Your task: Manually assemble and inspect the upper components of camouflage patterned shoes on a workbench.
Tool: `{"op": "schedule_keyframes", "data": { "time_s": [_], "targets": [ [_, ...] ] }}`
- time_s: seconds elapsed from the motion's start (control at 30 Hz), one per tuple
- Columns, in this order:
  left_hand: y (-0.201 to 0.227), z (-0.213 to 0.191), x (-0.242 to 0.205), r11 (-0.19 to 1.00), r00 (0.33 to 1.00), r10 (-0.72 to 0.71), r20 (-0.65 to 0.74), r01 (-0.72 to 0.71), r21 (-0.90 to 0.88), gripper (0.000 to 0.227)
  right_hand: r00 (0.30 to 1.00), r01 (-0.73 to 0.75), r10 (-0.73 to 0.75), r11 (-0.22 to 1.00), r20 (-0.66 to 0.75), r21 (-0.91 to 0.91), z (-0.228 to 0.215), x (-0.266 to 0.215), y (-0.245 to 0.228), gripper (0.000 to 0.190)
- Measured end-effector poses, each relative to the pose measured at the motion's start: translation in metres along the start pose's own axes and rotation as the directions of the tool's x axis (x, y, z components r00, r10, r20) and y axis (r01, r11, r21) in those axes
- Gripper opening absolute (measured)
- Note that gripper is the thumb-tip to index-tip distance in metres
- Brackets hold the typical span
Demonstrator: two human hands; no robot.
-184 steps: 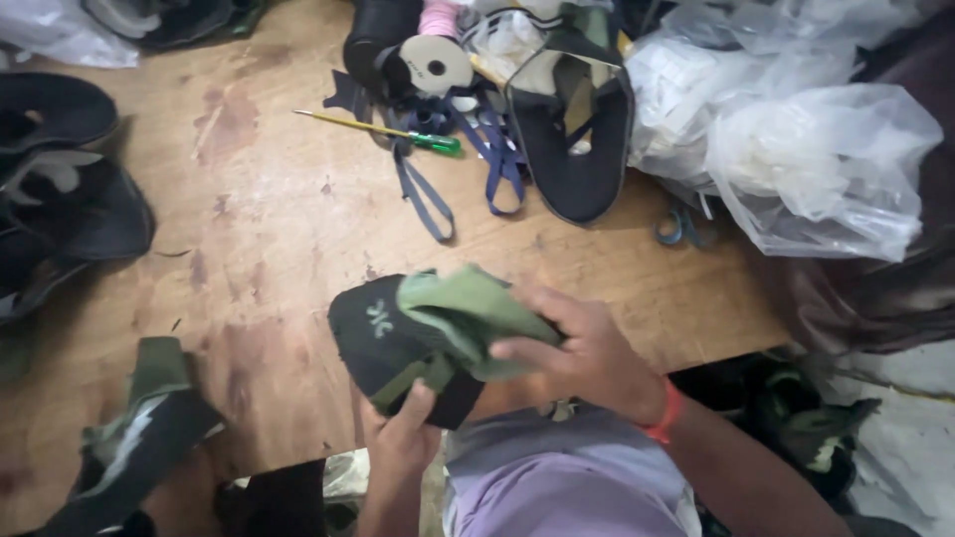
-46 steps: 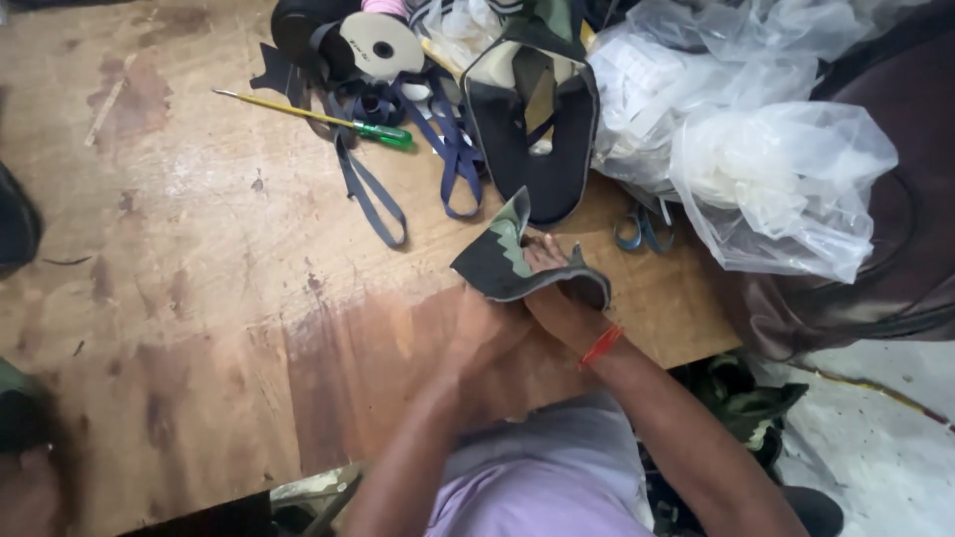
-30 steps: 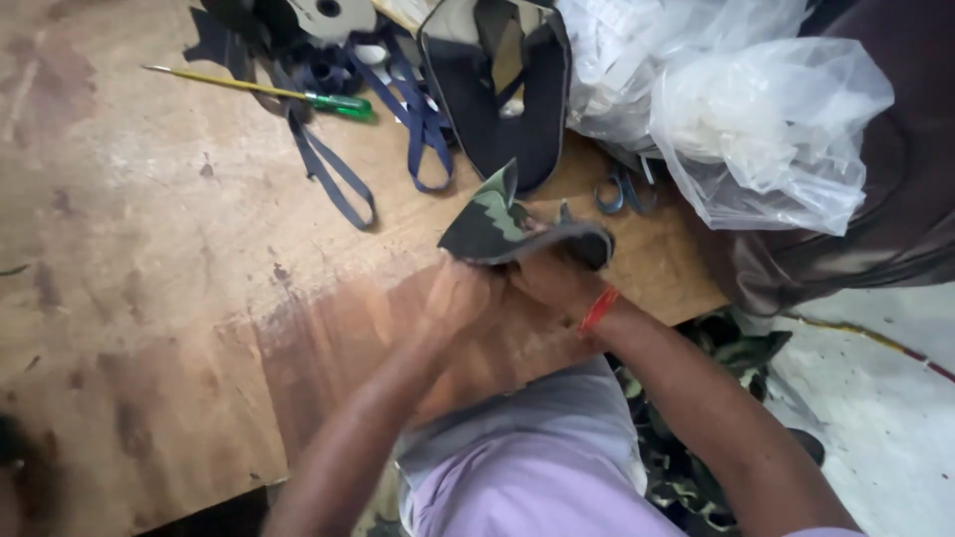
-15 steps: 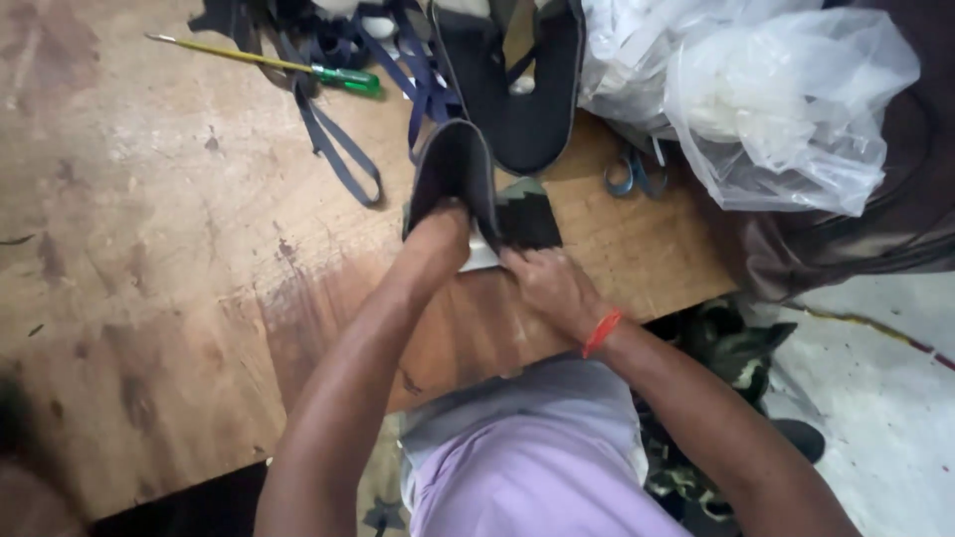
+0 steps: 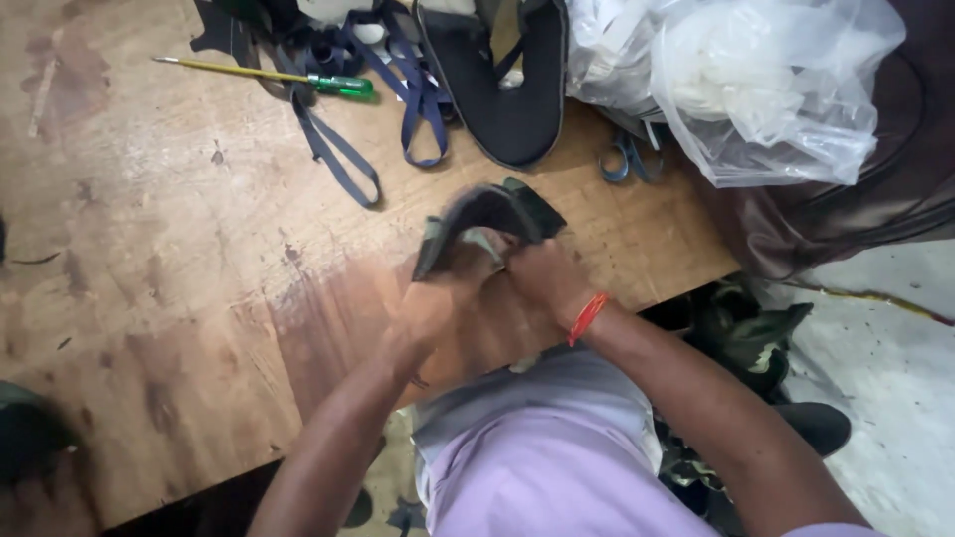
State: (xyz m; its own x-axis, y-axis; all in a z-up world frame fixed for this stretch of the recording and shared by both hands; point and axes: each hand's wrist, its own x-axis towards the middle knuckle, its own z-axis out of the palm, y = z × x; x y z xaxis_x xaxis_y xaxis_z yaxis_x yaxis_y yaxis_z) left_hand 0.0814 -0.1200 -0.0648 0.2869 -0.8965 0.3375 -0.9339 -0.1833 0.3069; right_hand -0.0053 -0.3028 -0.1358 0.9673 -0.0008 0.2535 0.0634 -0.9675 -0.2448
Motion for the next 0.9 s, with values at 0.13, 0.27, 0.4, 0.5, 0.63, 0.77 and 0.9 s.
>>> {"op": "schedule_keyframes", "data": {
  "time_s": [0.13,0.27,0.4,0.5,0.63,0.77,0.9],
  "targets": [
    [0.018,-0.014,0.016,0.775,0.808,-0.573,0.136,0.588,-0.230,0.060,0.931,-0.232,0.251,0.968,0.265,-0.101,-0.024,0.013,-0.009,0.025],
    [-0.008,0.030,0.011,0.882,0.879,-0.462,-0.116,0.442,-0.166,0.069,0.962,-0.273,0.270,0.956,0.043,0.104,-0.048,0.014,-0.028,0.023],
    [0.012,0.006,0.039,0.775,0.780,-0.623,0.061,0.625,-0.091,0.040,0.927,-0.374,0.372,0.912,0.042,0.168,-0.064,0.011,-0.032,0.021],
    [0.003,0.045,0.050,0.747,0.753,-0.654,0.078,0.658,-0.089,0.038,0.916,-0.388,0.400,0.895,-0.012,0.219,-0.064,0.008,-0.026,0.025],
    [-0.028,0.119,0.045,0.809,0.790,-0.587,-0.176,0.581,-0.093,0.034,0.919,-0.373,0.389,0.910,-0.062,0.179,-0.049,0.002,-0.015,0.033],
    [-0.043,0.133,0.059,0.668,0.670,-0.742,-0.023,0.737,-0.105,0.020,0.909,-0.415,0.417,0.896,0.026,0.159,-0.060,0.021,-0.012,0.034],
    [-0.038,0.111,0.055,0.735,0.746,-0.666,-0.010,0.654,-0.180,0.024,0.945,-0.327,0.320,0.932,0.068,0.155,-0.057,0.022,-0.007,0.032]
  ]
}}
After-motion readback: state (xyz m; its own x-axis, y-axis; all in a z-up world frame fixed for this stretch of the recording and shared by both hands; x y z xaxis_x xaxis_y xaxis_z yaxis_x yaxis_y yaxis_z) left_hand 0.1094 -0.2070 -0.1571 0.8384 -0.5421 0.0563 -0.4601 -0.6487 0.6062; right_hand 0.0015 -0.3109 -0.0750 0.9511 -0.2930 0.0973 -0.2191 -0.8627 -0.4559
